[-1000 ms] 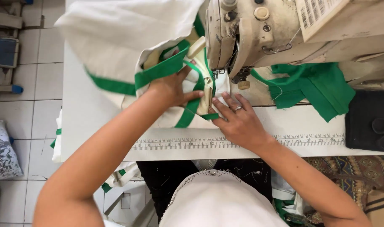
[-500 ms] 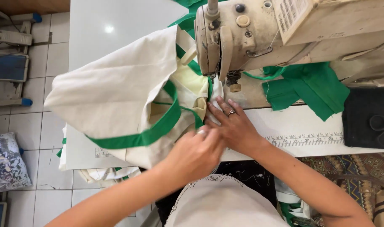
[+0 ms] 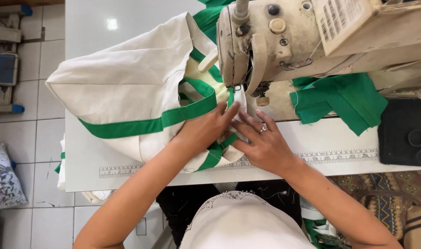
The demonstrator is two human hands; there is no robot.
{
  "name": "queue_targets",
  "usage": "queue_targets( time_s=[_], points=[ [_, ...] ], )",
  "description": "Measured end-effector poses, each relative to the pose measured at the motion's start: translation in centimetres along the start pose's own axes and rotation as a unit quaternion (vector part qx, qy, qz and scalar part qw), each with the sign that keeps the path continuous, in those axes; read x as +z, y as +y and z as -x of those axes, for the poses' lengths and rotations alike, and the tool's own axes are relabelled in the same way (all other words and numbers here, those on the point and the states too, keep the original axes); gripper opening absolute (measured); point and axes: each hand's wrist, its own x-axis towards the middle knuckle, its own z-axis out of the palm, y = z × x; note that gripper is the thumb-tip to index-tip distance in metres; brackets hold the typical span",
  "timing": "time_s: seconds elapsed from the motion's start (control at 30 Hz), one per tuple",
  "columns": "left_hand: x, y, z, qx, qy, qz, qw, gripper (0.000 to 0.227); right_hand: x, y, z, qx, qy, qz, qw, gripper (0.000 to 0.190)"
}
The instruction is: Attaching green fabric handles to a white canvas bag using an industrial sewing machine.
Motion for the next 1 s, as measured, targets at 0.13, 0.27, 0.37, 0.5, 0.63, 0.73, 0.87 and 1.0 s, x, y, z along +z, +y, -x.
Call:
queue_targets(
  time_s=[0.13, 0.27, 0.37, 0.5, 0.63, 0.73, 0.87, 1.0],
  points=[
    [3.4, -1.3, -1.1, 0.035, 0.257, -0.279, 0.925, 0.011, 0.3, 0.0, -0.1, -0.005, -0.012, -0.001, 1.0, 0.016],
    [2.1, -0.7, -1.5, 0.012, 0.325, -0.327, 0.888, 0.004, 0.4, 0.0, -0.1, 0.003, -0.023, -0.002, 1.0, 0.017],
    [1.7, 0.2, -1.4, -0.023, 0.348, -0.341, 0.873, 0.005, 0.2, 0.1, -0.4, -0.006, -0.008, -0.001, 1.0, 0.017],
    [0.7, -1.0, -2.1, 0.249, 0.328, -0.288, 0.864, 0.011, 0.1, 0.0, -0.5, -0.006, 0.013, 0.005, 1.0, 0.015],
    [0.5, -1.6, -1.5, 0.3, 0.345, -0.325, 0.828, 0.011, -0.3, -0.3, -1.1, -0.011, 0.028, 0.009, 0.999, 0.015],
    [1.0, -1.5, -1.8, 0.288, 0.363, -0.31, 0.83, 0.011, -0.3, -0.1, -0.9, -0.014, 0.022, 0.009, 1.0, 0.015],
    [0.2, -1.4, -1.6, 0.286, 0.31, -0.27, 0.866, 0.011, -0.1, 0.7, -0.1, -0.016, -0.012, -0.009, 1.0, 0.017],
    [1.0, -1.7, -1.0, 0.267, 0.22, -0.284, 0.894, 0.009, -1.4, 1.8, -0.3, -0.006, -0.057, -0.038, 0.998, 0.016]
  ],
)
